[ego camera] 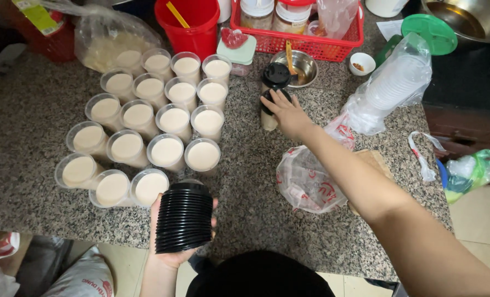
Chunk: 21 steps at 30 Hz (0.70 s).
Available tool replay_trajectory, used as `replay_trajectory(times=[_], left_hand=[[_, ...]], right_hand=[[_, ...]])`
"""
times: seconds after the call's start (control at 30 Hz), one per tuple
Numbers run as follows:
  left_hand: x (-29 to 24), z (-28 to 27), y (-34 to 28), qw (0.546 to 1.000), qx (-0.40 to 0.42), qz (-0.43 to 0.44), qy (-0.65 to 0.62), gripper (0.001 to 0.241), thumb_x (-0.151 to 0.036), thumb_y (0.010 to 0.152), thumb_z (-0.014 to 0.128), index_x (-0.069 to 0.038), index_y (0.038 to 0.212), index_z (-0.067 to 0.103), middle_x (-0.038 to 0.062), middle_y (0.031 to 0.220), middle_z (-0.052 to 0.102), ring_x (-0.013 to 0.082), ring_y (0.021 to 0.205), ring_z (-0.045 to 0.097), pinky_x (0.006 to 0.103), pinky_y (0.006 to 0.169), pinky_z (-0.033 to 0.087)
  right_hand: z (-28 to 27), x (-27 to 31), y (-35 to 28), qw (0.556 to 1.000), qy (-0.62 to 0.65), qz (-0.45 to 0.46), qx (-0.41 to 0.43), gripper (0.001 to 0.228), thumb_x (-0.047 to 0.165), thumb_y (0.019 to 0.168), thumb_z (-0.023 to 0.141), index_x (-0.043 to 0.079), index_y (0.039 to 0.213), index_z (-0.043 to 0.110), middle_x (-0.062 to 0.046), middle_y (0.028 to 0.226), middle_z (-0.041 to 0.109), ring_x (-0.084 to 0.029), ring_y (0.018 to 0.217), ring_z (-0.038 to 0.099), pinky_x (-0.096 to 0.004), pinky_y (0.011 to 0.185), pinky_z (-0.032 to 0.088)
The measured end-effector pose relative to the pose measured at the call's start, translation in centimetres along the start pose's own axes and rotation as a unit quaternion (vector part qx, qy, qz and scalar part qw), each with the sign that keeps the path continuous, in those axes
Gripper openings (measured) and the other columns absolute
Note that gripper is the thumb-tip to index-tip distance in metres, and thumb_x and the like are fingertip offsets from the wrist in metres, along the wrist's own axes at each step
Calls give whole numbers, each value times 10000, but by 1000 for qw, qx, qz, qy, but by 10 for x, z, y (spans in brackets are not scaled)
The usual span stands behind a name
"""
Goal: Put lids on plastic cups filled with beverages.
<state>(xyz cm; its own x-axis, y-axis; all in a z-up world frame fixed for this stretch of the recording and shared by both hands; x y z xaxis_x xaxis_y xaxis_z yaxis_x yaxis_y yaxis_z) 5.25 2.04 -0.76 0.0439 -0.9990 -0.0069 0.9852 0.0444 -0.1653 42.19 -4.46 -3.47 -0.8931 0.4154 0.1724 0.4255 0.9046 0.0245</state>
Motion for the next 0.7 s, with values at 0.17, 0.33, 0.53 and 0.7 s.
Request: replay_trajectory(times=[0.17,0.33,0.53,0.7], left_hand=[[-2,-6,3,1000,-10,-10,7,870,-695,920,509,22,1413,517,331,1276,618,488,958,697,581,776,625],[0,-8,10,999,-2,-38,2,874,-698,925,503,33,1405,513,321,1281,620,496,970,698,591,798,622],[8,-10,22,997,10,-72,3,853,-678,929,484,25,1410,523,328,1280,622,509,985,692,612,799,613],[20,-2,36,995,14,-94,21,763,-660,958,477,-24,1370,566,302,1240,649,493,959,705,590,782,622]], right_hand=[[32,26,-51,991,68,-7,-119,622,111,901,677,154,1490,481,-156,1606,384,-366,1529,334,-573,1270,261],[66,57,-143,986,122,-4,-115,442,208,893,708,142,1316,598,-194,1520,446,-403,1461,394,-566,1240,266],[96,-25,-228,990,14,134,29,496,253,866,628,179,1356,591,-174,1515,415,-345,1467,335,-624,1196,94],[65,-50,-251,978,-20,181,107,313,274,940,581,187,1217,698,-44,1425,576,-212,1463,397,-678,1248,21]])
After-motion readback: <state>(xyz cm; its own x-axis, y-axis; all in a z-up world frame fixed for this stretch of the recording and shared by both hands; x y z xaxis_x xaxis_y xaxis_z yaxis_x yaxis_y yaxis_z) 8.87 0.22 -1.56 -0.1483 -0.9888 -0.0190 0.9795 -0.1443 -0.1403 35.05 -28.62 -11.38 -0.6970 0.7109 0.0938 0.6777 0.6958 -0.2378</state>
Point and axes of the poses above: each hand's wrist, its own y-axis towards the middle knuckle, its own z-axis out of the palm, x = y × z, the point moved 7 cm from there along y, towards the middle knuckle
